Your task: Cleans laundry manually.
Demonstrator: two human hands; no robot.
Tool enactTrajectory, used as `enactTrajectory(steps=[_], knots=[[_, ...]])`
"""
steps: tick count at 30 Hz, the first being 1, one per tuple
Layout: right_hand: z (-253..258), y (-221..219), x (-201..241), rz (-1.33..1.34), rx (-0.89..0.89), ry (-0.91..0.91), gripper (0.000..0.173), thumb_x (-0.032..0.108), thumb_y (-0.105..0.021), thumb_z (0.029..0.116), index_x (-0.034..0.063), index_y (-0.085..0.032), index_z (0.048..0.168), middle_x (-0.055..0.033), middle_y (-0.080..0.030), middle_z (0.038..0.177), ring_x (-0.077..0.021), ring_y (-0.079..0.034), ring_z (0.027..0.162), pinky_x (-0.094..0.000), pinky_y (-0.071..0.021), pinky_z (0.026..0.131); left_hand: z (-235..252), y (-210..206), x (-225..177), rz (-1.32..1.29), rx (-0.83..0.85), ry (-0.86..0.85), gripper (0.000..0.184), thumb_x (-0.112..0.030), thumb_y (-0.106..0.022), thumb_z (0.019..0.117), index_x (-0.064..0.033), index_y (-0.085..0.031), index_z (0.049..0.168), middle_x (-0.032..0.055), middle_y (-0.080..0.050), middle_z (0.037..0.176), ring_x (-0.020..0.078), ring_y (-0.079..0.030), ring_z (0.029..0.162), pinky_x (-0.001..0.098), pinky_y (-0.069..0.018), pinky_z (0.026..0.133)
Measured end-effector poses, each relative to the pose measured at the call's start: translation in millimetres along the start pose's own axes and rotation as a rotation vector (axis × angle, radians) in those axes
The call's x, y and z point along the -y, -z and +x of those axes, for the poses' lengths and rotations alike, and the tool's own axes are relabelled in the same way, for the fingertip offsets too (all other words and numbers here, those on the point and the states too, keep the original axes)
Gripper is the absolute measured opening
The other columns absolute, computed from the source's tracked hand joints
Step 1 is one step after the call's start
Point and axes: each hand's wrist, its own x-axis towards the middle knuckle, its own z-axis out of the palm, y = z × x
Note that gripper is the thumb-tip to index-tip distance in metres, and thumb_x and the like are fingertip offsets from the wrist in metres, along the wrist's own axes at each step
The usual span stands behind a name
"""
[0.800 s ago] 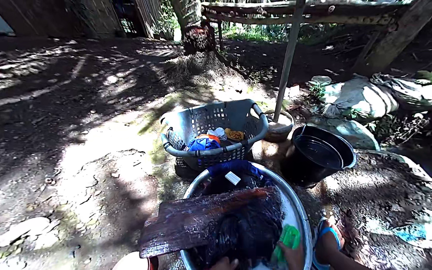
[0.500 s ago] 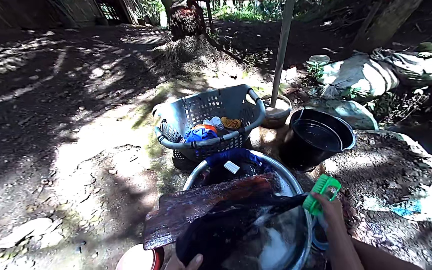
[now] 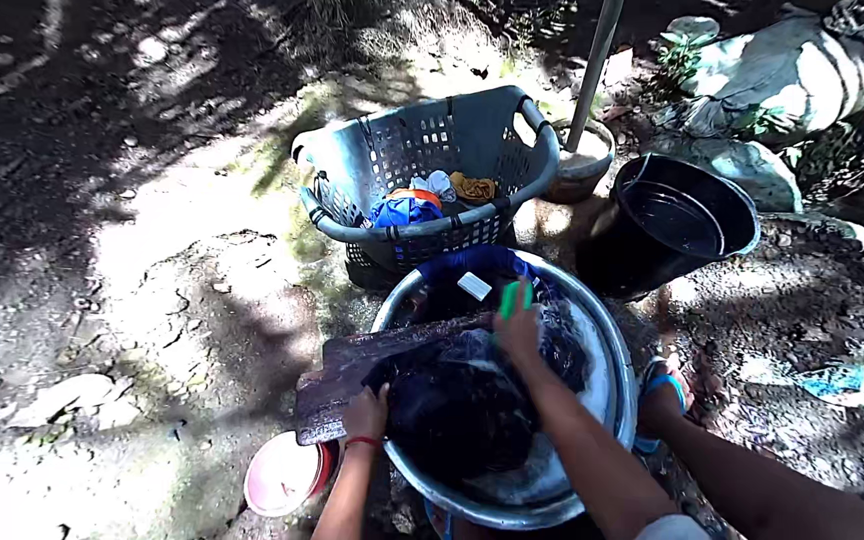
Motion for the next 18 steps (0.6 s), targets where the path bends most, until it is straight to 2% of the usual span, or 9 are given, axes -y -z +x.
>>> enactTrajectory(steps=[2,3,5,8,10,13,15,17,18], knots=[[-50,-82,45,-0.1,0.261,0.269,0.067,0.02,-0.053,0.1033,0.023,-0.026,0.164,-0.0355,-0.03,0.158,-0.0507,-0.057,0.125,-0.0608,-0.0513,0.098,13,-9,-2,0.138,-0.041,0.049,0.058,-0.044,-0.039,0.1102,0.0062,-0.065,0.125,0.0325,-0.066,0.123,0.0487,-0.061,0.122,0.0646,-0.0438,0.102],[-72,-113,58,-0.133,0.375,0.355,0.062,0.018,-0.051,0.1045,0.0274,-0.032,0.162,-0.0341,-0.027,0.161,-0.0513,-0.053,0.13,-0.062,-0.0498,0.1,14,-11,-3,0.162,-0.064,0.056,0.057,-0.042,-0.038,0.1106,0.0061,-0.066,0.124,0.032,-0.067,0.122,0.0482,-0.061,0.122,0.064,-0.0407,0.106],[-86,-133,63,-0.186,0.489,0.406,0.057,0.018,-0.047,0.1074,0.0295,-0.033,0.162,-0.0345,-0.022,0.162,-0.0525,-0.048,0.133,-0.0624,-0.0477,0.102,13,-9,-3,0.202,-0.074,0.062,0.053,-0.037,-0.038,0.1108,0.0061,-0.065,0.125,0.0318,-0.067,0.121,0.0479,-0.06,0.123,0.0631,-0.0367,0.109],[-31,-98,-17,-0.22,0.253,0.326,0.056,0.023,-0.051,0.1043,0.0248,-0.04,0.159,-0.0374,-0.037,0.153,-0.051,-0.062,0.118,-0.0588,-0.0541,0.094,12,-14,0,0.202,-0.077,0.057,0.052,-0.036,-0.038,0.1111,0.0069,-0.064,0.126,0.0327,-0.067,0.121,0.0494,-0.059,0.123,0.0635,-0.0345,0.11],[23,-51,-91,-0.272,0.03,0.143,0.055,0.027,-0.053,0.1037,0.0216,-0.043,0.158,-0.0378,-0.044,0.148,-0.0514,-0.064,0.114,-0.0581,-0.0546,0.092,15,-23,0,0.164,-0.143,0.035,0.051,-0.035,-0.04,0.1106,0.0087,-0.065,0.122,0.0337,-0.068,0.116,0.0508,-0.061,0.12,0.0648,-0.0349,0.109],[70,12,-143,-0.32,-0.024,-0.206,0.06,0.023,-0.05,0.1051,0.0208,-0.032,0.162,-0.0375,-0.031,0.157,-0.0538,-0.052,0.131,-0.06,-0.0478,0.104,16,-33,1,0.109,-0.23,0.008,0.051,-0.034,-0.043,0.1101,0.01,-0.067,0.118,0.0341,-0.069,0.113,0.051,-0.063,0.116,0.0658,-0.0353,0.108],[62,8,-104,-0.343,0.008,-0.239,0.058,0.018,-0.046,0.1062,0.0129,-0.03,0.162,-0.0366,-0.031,0.158,-0.0514,-0.046,0.138,-0.0587,-0.0432,0.11,17,-34,0,0.1,-0.232,0.002,0.051,-0.033,-0.042,0.1104,0.0108,-0.067,0.117,0.0332,-0.069,0.114,0.0498,-0.063,0.116,0.0653,-0.0354,0.108],[18,-41,-34,-0.305,0.1,-0.06,0.052,0.02,-0.04,0.109,0.0061,-0.035,0.159,-0.0352,-0.035,0.156,-0.0485,-0.05,0.136,-0.0571,-0.0442,0.109,17,-36,1,0.104,-0.231,-0.001,0.051,-0.033,-0.042,0.1106,0.0109,-0.067,0.116,0.0324,-0.069,0.114,0.0489,-0.064,0.116,0.0648,-0.0369,0.107],[-12,-76,1,-0.264,0.168,0.073,0.052,0.021,-0.042,0.1086,0.0096,-0.036,0.159,-0.0347,-0.036,0.156,-0.0478,-0.054,0.132,-0.0564,-0.0478,0.105,18,-35,1,0.106,-0.231,0.0,0.051,-0.033,-0.041,0.1106,0.0106,-0.067,0.116,0.0322,-0.069,0.114,0.0485,-0.064,0.117,0.0643,-0.0371,0.107]])
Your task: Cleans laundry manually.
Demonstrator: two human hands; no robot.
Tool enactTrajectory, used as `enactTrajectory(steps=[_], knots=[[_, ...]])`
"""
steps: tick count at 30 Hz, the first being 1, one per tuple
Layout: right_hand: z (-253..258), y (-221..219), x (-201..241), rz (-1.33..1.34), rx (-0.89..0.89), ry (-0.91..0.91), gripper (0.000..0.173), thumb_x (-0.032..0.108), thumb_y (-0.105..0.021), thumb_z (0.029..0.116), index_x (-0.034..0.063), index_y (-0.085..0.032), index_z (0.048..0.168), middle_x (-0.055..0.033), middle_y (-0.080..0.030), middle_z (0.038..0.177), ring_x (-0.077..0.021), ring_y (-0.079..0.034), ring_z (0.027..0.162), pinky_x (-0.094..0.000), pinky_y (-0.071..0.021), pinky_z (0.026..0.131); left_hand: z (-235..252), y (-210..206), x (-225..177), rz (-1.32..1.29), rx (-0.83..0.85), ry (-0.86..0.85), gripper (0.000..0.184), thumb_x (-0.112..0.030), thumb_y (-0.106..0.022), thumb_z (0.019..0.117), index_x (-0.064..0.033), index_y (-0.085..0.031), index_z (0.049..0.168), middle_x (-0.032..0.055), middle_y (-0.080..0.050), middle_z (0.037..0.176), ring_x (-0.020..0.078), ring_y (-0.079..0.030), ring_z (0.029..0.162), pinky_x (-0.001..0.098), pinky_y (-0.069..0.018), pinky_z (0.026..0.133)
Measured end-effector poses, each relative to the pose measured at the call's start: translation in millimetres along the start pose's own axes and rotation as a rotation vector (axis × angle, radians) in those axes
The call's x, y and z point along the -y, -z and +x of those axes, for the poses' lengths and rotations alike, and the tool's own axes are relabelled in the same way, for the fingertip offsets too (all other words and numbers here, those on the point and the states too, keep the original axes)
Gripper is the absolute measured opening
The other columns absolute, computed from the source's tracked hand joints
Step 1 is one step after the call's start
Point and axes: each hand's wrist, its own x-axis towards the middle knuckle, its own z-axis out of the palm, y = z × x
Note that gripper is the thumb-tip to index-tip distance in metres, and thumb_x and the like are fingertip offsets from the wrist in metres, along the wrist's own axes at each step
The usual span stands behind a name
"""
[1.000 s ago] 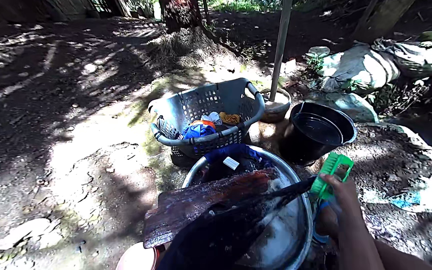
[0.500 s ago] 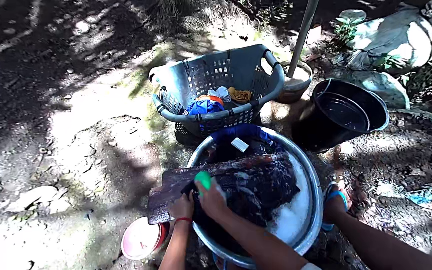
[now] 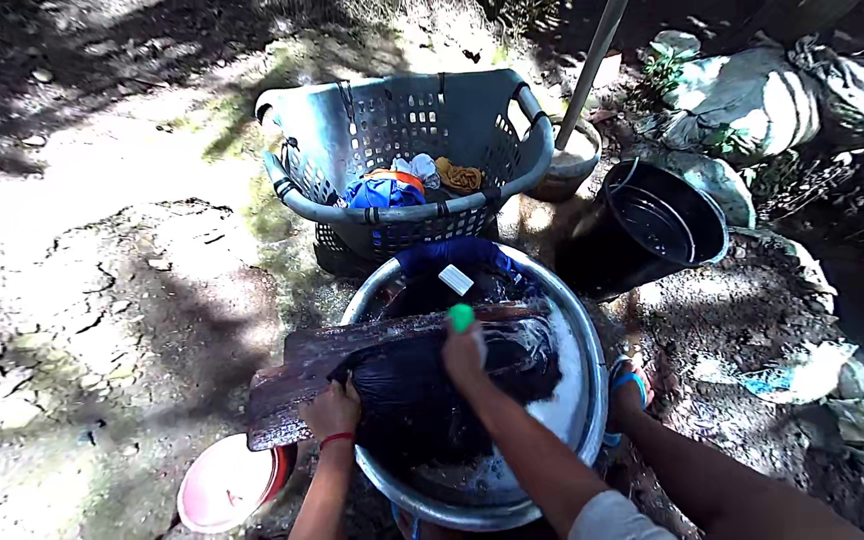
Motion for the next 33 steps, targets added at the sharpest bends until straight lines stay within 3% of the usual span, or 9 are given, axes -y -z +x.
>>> enactTrajectory(steps=[4,9,11,14,18,21,26,28,33], knots=[[-50,-49,63,0.062,0.206,0.332,0.058,0.015,-0.051,0.1042,0.0247,-0.038,0.16,-0.0375,-0.033,0.155,-0.0505,-0.057,0.124,-0.0578,-0.0515,0.099,-2,5,-1,-0.019,-0.013,0.004,0.045,-0.027,-0.043,0.11,0.0113,-0.066,0.118,0.0338,-0.068,0.117,0.0495,-0.063,0.118,0.0651,-0.0369,0.107],[33,28,-141,0.009,-0.151,-0.12,0.056,0.03,-0.052,0.1038,0.0248,-0.041,0.159,-0.036,-0.043,0.15,-0.0509,-0.061,0.118,-0.0584,-0.053,0.095,-3,-1,-2,-0.043,-0.008,0.017,0.047,-0.029,-0.043,0.1105,0.0104,-0.067,0.117,0.0329,-0.068,0.117,0.0487,-0.063,0.118,0.0654,-0.034,0.108],[49,52,-164,-0.033,-0.154,-0.323,0.059,0.027,-0.05,0.105,0.0249,-0.034,0.162,-0.0351,-0.036,0.155,-0.05,-0.055,0.128,-0.0575,-0.0496,0.102,-5,-5,1,-0.049,-0.025,0.018,0.046,-0.029,-0.044,0.1102,0.01,-0.067,0.117,0.0328,-0.069,0.115,0.049,-0.063,0.117,0.0657,-0.0344,0.108],[24,30,-60,-0.002,-0.089,-0.205,0.058,0.016,-0.049,0.1034,0.0151,-0.036,0.16,-0.035,-0.032,0.158,-0.0493,-0.054,0.131,-0.0566,-0.0485,0.104,-2,-10,-1,-0.068,-0.084,0.005,0.045,-0.027,-0.045,0.1096,0.0112,-0.068,0.113,0.0334,-0.07,0.11,0.0499,-0.065,0.114,0.0666,-0.0353,0.107],[-61,-55,75,0.062,0.211,0.258,0.059,0.014,-0.047,0.1056,0.0242,-0.033,0.162,-0.0386,-0.029,0.156,-0.0498,-0.058,0.123,-0.0549,-0.0525,0.098,-5,-3,-1,-0.074,-0.072,0.005,0.043,-0.025,-0.045,0.1096,0.011,-0.067,0.118,0.0336,-0.069,0.113,0.0502,-0.064,0.115,0.0656,-0.0366,0.106],[-49,-40,-5,0.075,0.105,0.247,0.057,0.024,-0.055,0.1026,0.0267,-0.042,0.158,-0.0369,-0.038,0.153,-0.0482,-0.063,0.115,-0.0544,-0.0551,0.093,-7,-2,1,-0.067,-0.051,0.012,0.044,-0.026,-0.043,0.1102,0.0101,-0.065,0.123,0.0335,-0.068,0.116,0.0508,-0.063,0.117,0.0663,-0.0355,0.107],[23,41,-185,-0.019,-0.19,-0.327,0.059,0.026,-0.053,0.104,0.0206,-0.037,0.16,-0.0375,-0.04,0.152,-0.0524,-0.057,0.125,-0.0592,-0.0503,0.1,-7,-2,-4,-0.072,-0.024,0.035,0.046,-0.028,-0.041,0.1109,0.0097,-0.064,0.124,0.033,-0.068,0.118,0.05,-0.061,0.12,0.066,-0.0328,0.109],[28,53,-153,-0.012,-0.146,-0.395,0.059,0.022,-0.05,0.1038,0.0218,-0.035,0.161,-0.036,-0.031,0.158,-0.0511,-0.051,0.133,-0.0577,-0.0481,0.105,-4,-3,-3,-0.077,-0.054,0.042,0.045,-0.027,-0.042,0.1106,0.0094,-0.065,0.123,0.0326,-0.069,0.117,0.0497,-0.062,0.119,0.066,-0.0332,0.109],[-80,-50,47,0.131,0.166,0.211,0.058,0.021,-0.054,0.104,0.0291,-0.039,0.159,-0.0374,-0.031,0.156,-0.049,-0.06,0.12,-0.0551,-0.0547,0.095,-6,2,-5,-0.045,-0.011,0.044,0.046,-0.027,-0.04,0.1113,0.0105,-0.063,0.125,0.0337,-0.067,0.12,0.0496,-0.061,0.121,0.0654,-0.0346,0.108]])
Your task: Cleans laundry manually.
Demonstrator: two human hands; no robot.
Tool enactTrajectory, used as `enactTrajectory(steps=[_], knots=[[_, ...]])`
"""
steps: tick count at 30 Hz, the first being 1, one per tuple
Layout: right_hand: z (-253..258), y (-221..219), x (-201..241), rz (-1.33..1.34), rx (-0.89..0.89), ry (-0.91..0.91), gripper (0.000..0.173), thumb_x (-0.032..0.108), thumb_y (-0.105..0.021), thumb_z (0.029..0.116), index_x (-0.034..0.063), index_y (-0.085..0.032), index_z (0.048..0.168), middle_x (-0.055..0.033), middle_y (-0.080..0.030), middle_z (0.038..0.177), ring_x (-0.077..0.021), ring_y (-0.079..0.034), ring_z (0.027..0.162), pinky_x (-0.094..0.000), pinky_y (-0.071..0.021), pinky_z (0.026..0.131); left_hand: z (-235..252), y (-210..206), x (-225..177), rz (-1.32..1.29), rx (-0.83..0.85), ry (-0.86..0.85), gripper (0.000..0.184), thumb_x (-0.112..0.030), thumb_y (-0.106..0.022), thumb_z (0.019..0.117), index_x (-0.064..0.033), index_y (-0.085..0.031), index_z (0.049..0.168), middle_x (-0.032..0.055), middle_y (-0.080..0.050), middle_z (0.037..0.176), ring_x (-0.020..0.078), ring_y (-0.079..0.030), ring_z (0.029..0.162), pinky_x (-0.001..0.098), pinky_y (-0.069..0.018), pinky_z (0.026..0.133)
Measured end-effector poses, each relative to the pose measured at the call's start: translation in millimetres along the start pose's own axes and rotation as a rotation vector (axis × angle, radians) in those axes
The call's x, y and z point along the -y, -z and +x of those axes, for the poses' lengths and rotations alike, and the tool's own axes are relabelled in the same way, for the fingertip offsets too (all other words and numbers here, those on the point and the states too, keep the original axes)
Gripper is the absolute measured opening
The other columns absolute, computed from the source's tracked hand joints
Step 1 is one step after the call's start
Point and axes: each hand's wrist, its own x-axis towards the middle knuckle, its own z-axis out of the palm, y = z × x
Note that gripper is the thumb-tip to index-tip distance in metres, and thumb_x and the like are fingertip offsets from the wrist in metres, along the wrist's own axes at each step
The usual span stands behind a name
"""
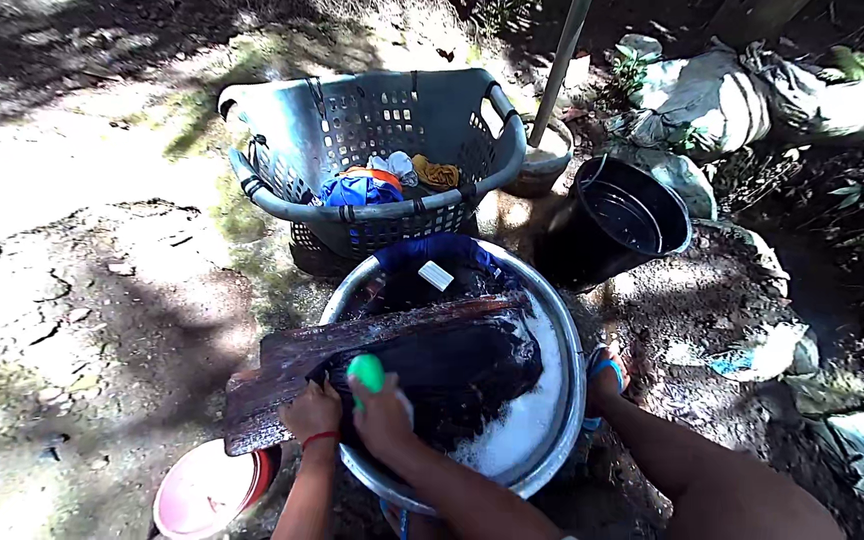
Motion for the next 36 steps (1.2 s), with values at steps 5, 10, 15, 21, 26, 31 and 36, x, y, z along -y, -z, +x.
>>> enactTrajectory(steps=[5,10,15,21,26,31,36], knots=[[-12,16,-133,-0.109,-0.261,-0.162,0.054,0.029,-0.055,0.1023,0.0305,-0.046,0.156,-0.0366,-0.041,0.151,-0.0499,-0.064,0.114,-0.0562,-0.0568,0.088,5,-3,3,0.008,-0.008,-0.002,0.048,-0.028,-0.039,0.1113,0.0098,-0.063,0.127,0.0332,-0.066,0.122,0.0491,-0.061,0.121,0.0655,-0.034,0.109],[-11,117,-234,0.028,-0.37,-0.576,0.068,0.026,-0.058,0.1021,0.0263,-0.029,0.163,-0.0379,-0.035,0.153,-0.0525,-0.058,0.121,-0.0572,-0.0517,0.098,5,8,0,-0.016,0.088,-0.015,0.052,-0.033,-0.039,0.1113,0.0082,-0.055,0.138,0.0336,-0.064,0.127,0.0484,-0.058,0.127,0.0644,-0.0339,0.11],[-52,68,-213,0.867,-0.538,-0.403,0.104,0.0,-0.082,0.0798,-0.0038,-0.015,0.159,-0.0342,-0.046,0.146,-0.0399,-0.056,0.127,-0.0515,-0.0491,0.106,-42,43,2,-0.852,0.535,-0.29,0.068,-0.005,-0.067,0.0918,0.007,-0.034,0.15,0.0203,-0.055,0.141,0.0199,-0.056,0.128,0.0353,-0.0465,0.109],[-42,-31,-198,0.912,-0.132,-0.395,0.065,0.002,-0.085,0.0779,-0.0099,-0.054,0.134,-0.028,-0.063,0.124,-0.0333,-0.065,0.111,-0.0484,-0.0533,0.099,-83,68,3,-1.587,0.88,-0.564,0.06,-0.044,-0.086,0.077,-0.0242,-0.059,0.127,-0.0083,-0.075,0.11,0.0054,-0.072,0.1,0.0288,-0.0616,0.087],[-41,-7,-201,0.971,-0.167,-0.315,0.055,-0.008,-0.079,0.0765,-0.0096,-0.057,0.127,-0.0224,-0.067,0.11,-0.025,-0.067,0.095,-0.043,-0.0575,0.086,-82,111,-5,-1.613,0.919,-0.94,0.05,-0.049,-0.071,0.0903,-0.0308,-0.062,0.136,-0.0084,-0.07,0.128,0.0052,-0.066,0.117,0.0281,-0.0567,0.098],[-74,136,-182,0.982,-0.456,-0.22,0.043,-0.005,-0.07,0.084,-0.0119,-0.055,0.124,-0.0157,-0.064,0.097,-0.0162,-0.064,0.079,-0.0343,-0.058,0.073,-74,163,14,-1.726,0.574,-0.988,0.066,-0.07,-0.061,0.0854,-0.022,-0.069,0.13,-0.0034,-0.071,0.126,0.0093,-0.065,0.119,0.0317,-0.0546,0.101],[-4,239,-127,0.764,-0.568,-0.137,0.05,0.006,-0.08,0.0838,-0.0075,-0.058,0.126,-0.0229,-0.067,0.109,-0.0296,-0.067,0.094,-0.049,-0.0573,0.084,-53,63,23,-1.834,0.243,-0.275,0.073,-0.07,-0.077,0.0718,-0.0174,-0.062,0.12,-0.0025,-0.075,0.106,0.0095,-0.071,0.1,0.0347,-0.0612,0.088]])
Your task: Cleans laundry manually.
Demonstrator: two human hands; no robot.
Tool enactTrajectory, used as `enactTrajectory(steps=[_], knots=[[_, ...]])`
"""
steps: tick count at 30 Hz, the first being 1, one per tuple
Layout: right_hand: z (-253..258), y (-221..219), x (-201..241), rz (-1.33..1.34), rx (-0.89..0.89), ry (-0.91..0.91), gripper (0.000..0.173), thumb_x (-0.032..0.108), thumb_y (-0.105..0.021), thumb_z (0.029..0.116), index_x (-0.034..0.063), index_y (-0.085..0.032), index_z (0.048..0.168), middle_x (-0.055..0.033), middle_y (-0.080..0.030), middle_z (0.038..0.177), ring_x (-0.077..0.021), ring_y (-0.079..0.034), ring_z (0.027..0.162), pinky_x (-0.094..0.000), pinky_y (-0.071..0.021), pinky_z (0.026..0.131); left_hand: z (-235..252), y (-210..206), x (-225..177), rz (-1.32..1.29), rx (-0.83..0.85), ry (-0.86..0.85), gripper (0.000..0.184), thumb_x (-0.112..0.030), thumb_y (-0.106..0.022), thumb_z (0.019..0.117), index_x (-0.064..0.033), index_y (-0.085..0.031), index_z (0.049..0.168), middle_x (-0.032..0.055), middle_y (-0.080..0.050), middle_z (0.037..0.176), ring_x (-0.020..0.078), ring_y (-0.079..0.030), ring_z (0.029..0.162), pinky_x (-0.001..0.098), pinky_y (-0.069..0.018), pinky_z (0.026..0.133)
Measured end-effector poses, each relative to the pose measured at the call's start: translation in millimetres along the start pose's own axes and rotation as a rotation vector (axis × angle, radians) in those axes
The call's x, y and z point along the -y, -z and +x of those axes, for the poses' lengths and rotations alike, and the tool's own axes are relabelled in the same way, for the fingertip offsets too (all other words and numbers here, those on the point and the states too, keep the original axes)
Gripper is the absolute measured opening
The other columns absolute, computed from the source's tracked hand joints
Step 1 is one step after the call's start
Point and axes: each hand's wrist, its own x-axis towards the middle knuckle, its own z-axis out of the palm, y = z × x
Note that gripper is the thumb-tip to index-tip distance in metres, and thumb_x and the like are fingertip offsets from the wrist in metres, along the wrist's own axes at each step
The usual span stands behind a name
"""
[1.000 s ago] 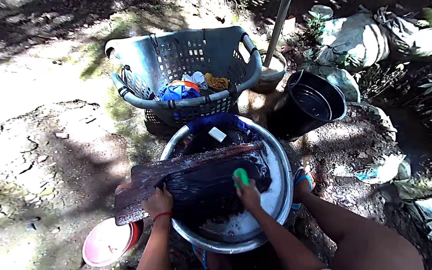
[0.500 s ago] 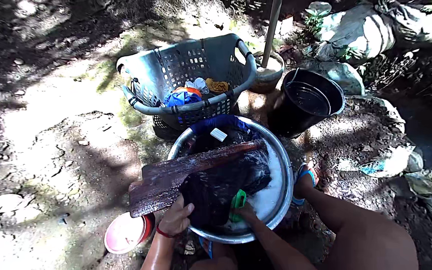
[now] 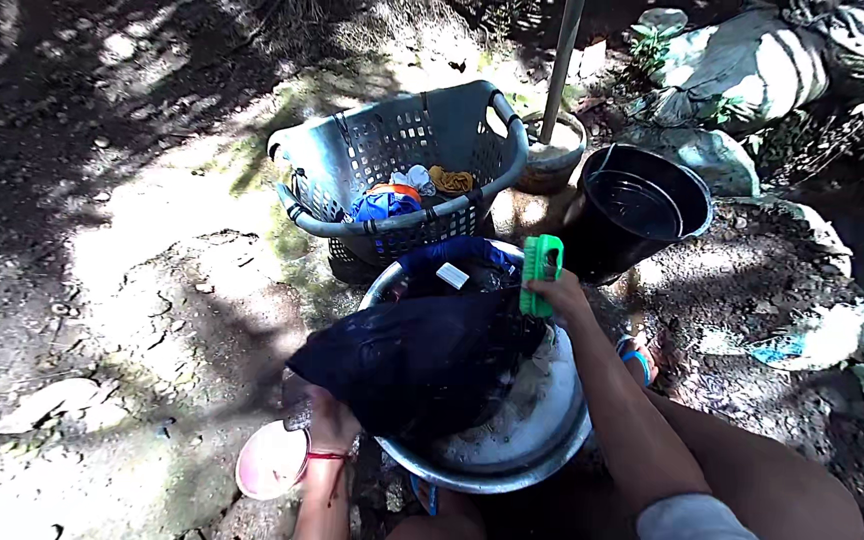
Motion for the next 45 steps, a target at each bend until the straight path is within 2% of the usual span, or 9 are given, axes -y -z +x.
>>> enactTrajectory(steps=[2,5,8,12,20,29,37,39,45], knots=[[26,-46,8,-0.214,-0.071,0.032,0.075,0.015,-0.085,0.08,-0.0067,-0.047,0.141,-0.0335,-0.06,0.126,-0.047,-0.062,0.113,-0.065,-0.0505,0.094,-4,8,42,0.289,-0.118,0.2,0.057,-0.042,-0.059,0.1012,-0.0047,-0.043,0.141,0.0109,-0.065,0.119,0.0134,-0.066,0.105,0.0352,-0.0577,0.091],[-22,-140,18,-0.492,0.19,0.152,0.097,0.024,-0.072,0.0928,0.0114,-0.009,0.165,-0.0355,-0.054,0.137,-0.0511,-0.063,0.114,-0.064,-0.0527,0.094,19,3,53,0.821,-0.307,0.242,0.047,-0.019,-0.047,0.1092,0.0105,-0.04,0.146,0.0274,-0.056,0.138,0.0259,-0.058,0.126,0.0402,-0.045,0.109],[-112,-239,-13,-0.602,0.613,0.307,0.064,0.023,-0.06,0.1006,0.0253,-0.037,0.161,-0.0376,-0.039,0.152,-0.052,-0.057,0.124,-0.0588,-0.051,0.099,47,9,34,1.364,-0.418,0.199,0.047,-0.023,-0.044,0.1107,0.0166,-0.053,0.134,0.0406,-0.057,0.132,0.0514,-0.052,0.131,0.0609,-0.0361,0.112],[-116,-256,-57,-0.729,0.708,0.256,0.055,0.023,-0.055,0.1045,0.0265,-0.043,0.158,-0.04,-0.033,0.153,-0.0558,-0.049,0.13,-0.062,-0.0487,0.1,63,26,30,1.87,-0.35,0.422,0.04,-0.022,-0.04,0.1099,-0.0015,-0.059,0.138,0.0314,-0.065,0.127,0.0505,-0.061,0.12,0.0667,-0.0464,0.096],[52,-45,-119,-1.045,0.017,-0.22,0.055,0.027,-0.05,0.1041,0.0238,-0.041,0.158,-0.0331,-0.043,0.152,-0.0505,-0.051,0.133,-0.0625,-0.0464,0.103,59,26,42,1.779,-0.357,0.417,0.039,-0.017,-0.041,0.1083,-0.0016,-0.058,0.139,0.0276,-0.063,0.134,0.0463,-0.06,0.125,0.0653,-0.041,0.103],[-136,-269,-49,-0.854,0.689,0.283,0.055,0.014,-0.052,0.1043,0.0249,-0.044,0.157,-0.0392,-0.034,0.153,-0.0536,-0.053,0.127,-0.0583,-0.0503,0.099,57,22,37,1.753,-0.387,0.375,0.037,-0.018,-0.045,0.1083,0.0009,-0.06,0.136,0.0284,-0.064,0.13,0.0472,-0.062,0.121,0.0647,-0.0447,0.099],[42,-36,-121,-0.996,0.019,-0.256,0.057,0.027,-0.054,0.1037,0.0211,-0.04,0.159,-0.0328,-0.043,0.152,-0.0495,-0.05,0.135,-0.0608,-0.0455,0.105,57,27,49,1.769,-0.374,0.364,0.037,-0.016,-0.043,0.1078,-0.0008,-0.06,0.137,0.0276,-0.064,0.132,0.0477,-0.061,0.122,0.0662,-0.0427,0.1],[18,-85,-85,-0.937,0.071,-0.211,0.053,0.023,-0.053,0.1044,0.0111,-0.043,0.155,-0.0328,-0.04,0.154,-0.048,-0.048,0.137,-0.0594,-0.0436,0.108,59,27,50,1.762,-0.383,0.335,0.037,-0.016,-0.042,0.1079,-0.0002,-0.06,0.136,0.0282,-0.064,0.132,0.0483,-0.061,0.121,0.0662,-0.0433,0.099],[-132,-273,-52,-0.844,0.691,0.259,0.057,0.014,-0.052,0.1038,0.0251,-0.041,0.159,-0.0399,-0.034,0.152,-0.0535,-0.054,0.125,-0.0583,-0.0503,0.1,60,24,43,1.785,-0.365,0.339,0.037,-0.018,-0.045,0.1082,0.0016,-0.06,0.135,0.0293,-0.063,0.131,0.0488,-0.062,0.121,0.0673,-0.0441,0.097]])
